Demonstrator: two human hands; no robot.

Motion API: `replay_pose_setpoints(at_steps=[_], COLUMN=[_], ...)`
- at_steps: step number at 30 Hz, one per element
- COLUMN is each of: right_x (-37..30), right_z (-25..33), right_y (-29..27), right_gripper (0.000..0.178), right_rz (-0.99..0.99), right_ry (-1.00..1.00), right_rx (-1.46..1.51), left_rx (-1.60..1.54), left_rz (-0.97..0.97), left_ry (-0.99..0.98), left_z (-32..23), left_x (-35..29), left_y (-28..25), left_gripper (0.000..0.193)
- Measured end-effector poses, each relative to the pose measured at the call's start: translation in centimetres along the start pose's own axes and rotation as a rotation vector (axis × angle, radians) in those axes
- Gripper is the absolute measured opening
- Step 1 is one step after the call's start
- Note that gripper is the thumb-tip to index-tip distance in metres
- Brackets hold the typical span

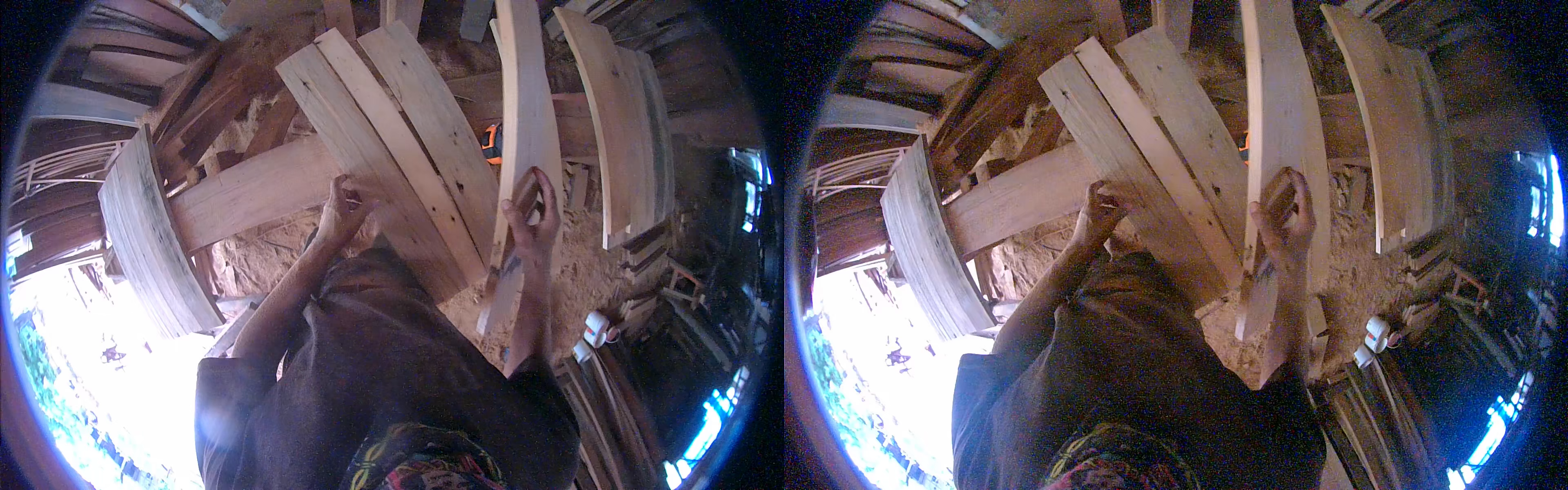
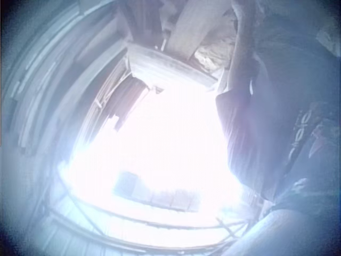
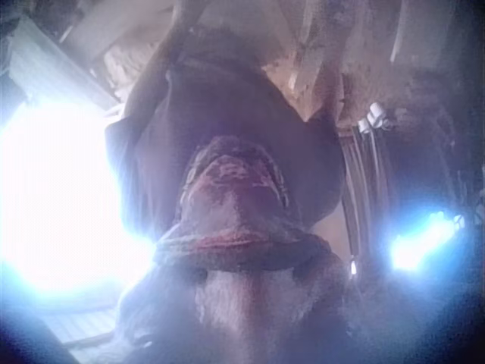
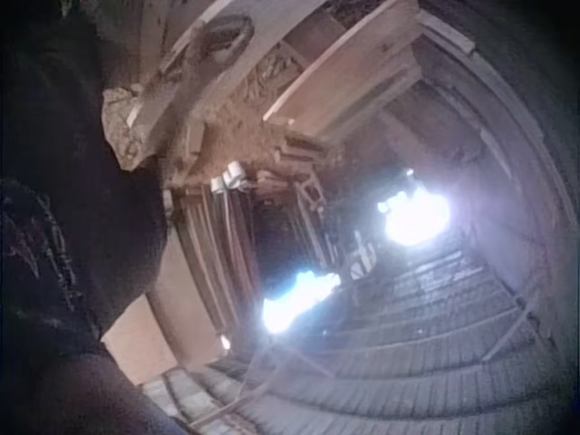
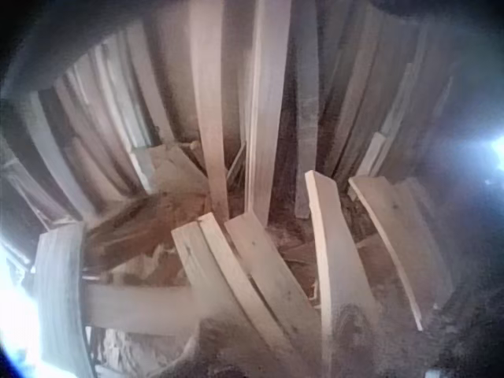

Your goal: The person repeatedly picks up wooden planks from a pile, inspects them by turning them over, and places them into a growing stack. The person handles the planks one at a time and occasionally uses a tape measure to check dimensions.

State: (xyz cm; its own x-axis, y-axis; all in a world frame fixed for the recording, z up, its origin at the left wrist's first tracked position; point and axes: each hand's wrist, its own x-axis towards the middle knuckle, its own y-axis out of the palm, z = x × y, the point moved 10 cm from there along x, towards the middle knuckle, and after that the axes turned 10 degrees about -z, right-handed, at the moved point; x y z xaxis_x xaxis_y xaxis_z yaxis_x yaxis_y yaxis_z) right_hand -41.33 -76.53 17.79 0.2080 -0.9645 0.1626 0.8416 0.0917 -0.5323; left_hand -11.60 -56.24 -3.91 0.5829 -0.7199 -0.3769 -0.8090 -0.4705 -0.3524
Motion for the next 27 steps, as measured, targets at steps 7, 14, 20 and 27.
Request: replay_pose_setpoints(at_steps=[7,14,20,27], right_x=[-4.6,-4.8,-3.9,-0.3], right_z=[-0.3,1.5,1.1,1.2], right_y=[9.9,16.2,15.8,6.9], right_gripper=[0.079,0.086,0.085,0.076], right_rz=[0.164,0.074,0.109,-0.035], right_ry=[-0.008,-0.302,-0.418,-0.342], right_rx=[0.055,-0.388,-0.321,-0.075], left_rx=[0.076,0.179,0.235,0.184], left_rz=[0.084,0.115,0.123,0.096], left_ry=[-0.006,-0.075,-0.079,0.009], left_z=[-3.5,-4.8,-5.1,-4.0], left_x=[0.5,0.7,0.8,0.7], left_y=[-0.2,0.1,0.2,0.7], left_gripper=[0.07,0.065,0.061,0.067])
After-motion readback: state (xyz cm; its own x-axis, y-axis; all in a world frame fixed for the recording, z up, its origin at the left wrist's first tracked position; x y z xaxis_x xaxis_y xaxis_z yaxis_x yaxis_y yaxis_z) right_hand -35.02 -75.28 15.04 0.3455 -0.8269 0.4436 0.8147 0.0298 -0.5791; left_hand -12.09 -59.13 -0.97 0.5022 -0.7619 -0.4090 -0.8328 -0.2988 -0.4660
